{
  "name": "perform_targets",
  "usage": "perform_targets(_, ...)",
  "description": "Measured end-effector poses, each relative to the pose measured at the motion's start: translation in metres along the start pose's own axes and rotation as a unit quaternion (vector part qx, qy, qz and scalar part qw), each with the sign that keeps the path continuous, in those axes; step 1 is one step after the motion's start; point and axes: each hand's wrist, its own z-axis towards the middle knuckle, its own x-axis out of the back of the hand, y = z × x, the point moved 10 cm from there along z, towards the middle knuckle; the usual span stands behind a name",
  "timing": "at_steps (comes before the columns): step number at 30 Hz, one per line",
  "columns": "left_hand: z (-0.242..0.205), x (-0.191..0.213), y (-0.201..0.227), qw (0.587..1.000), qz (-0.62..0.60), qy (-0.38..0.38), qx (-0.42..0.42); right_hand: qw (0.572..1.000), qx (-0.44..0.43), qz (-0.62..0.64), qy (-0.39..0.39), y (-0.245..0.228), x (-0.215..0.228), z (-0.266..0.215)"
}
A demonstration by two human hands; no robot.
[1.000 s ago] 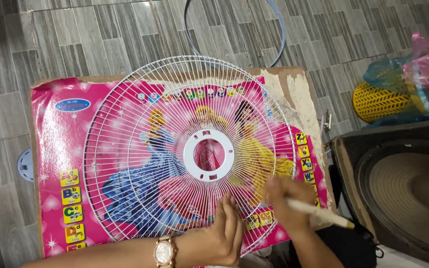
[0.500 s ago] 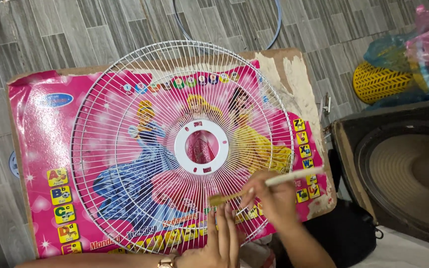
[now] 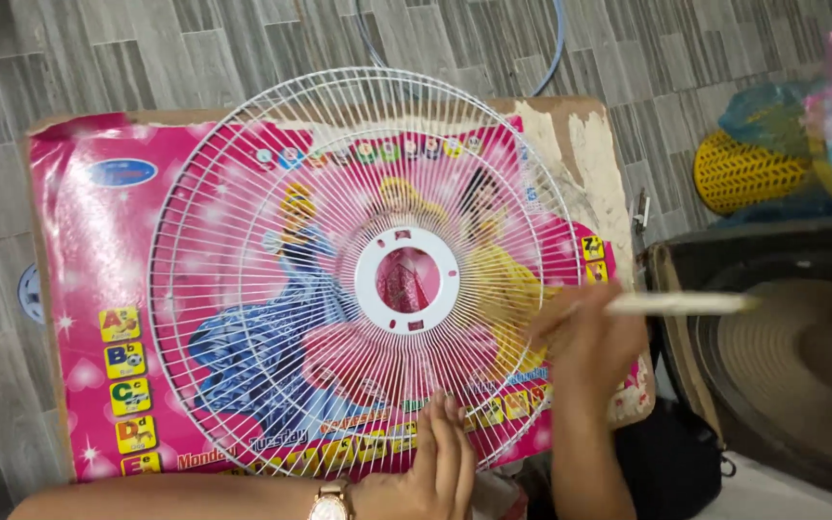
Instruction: Cleaning the spokes of a fan guard using a small brush
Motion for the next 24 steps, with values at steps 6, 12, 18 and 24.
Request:
perform_targets(6, 0.002, 0.006, -0.009, 1.0, 0.011, 0.022, -0.006, 0.994, 0.07, 0.079, 0.015, 0.026, 0.014, 0.024)
perform_targets(12, 0.001, 0.001, 0.0, 1.0, 0.003, 0.012, -0.014, 0.993, 0.102, -0.028, -0.05, 0.004, -0.006, 0.012)
perform_targets(18, -0.002, 0.002, 0.001, 1.0, -0.001, 0.024, -0.01, 0.967, 0.029, 0.08, -0.239, 0.033, -0.027, -0.034)
perform_targets(24, -0.001, 0.007, -0.004, 0.999, 0.01, 0.024, -0.04, 0.942, -0.094, 0.311, -0.084, 0.103, 0.043, 0.0)
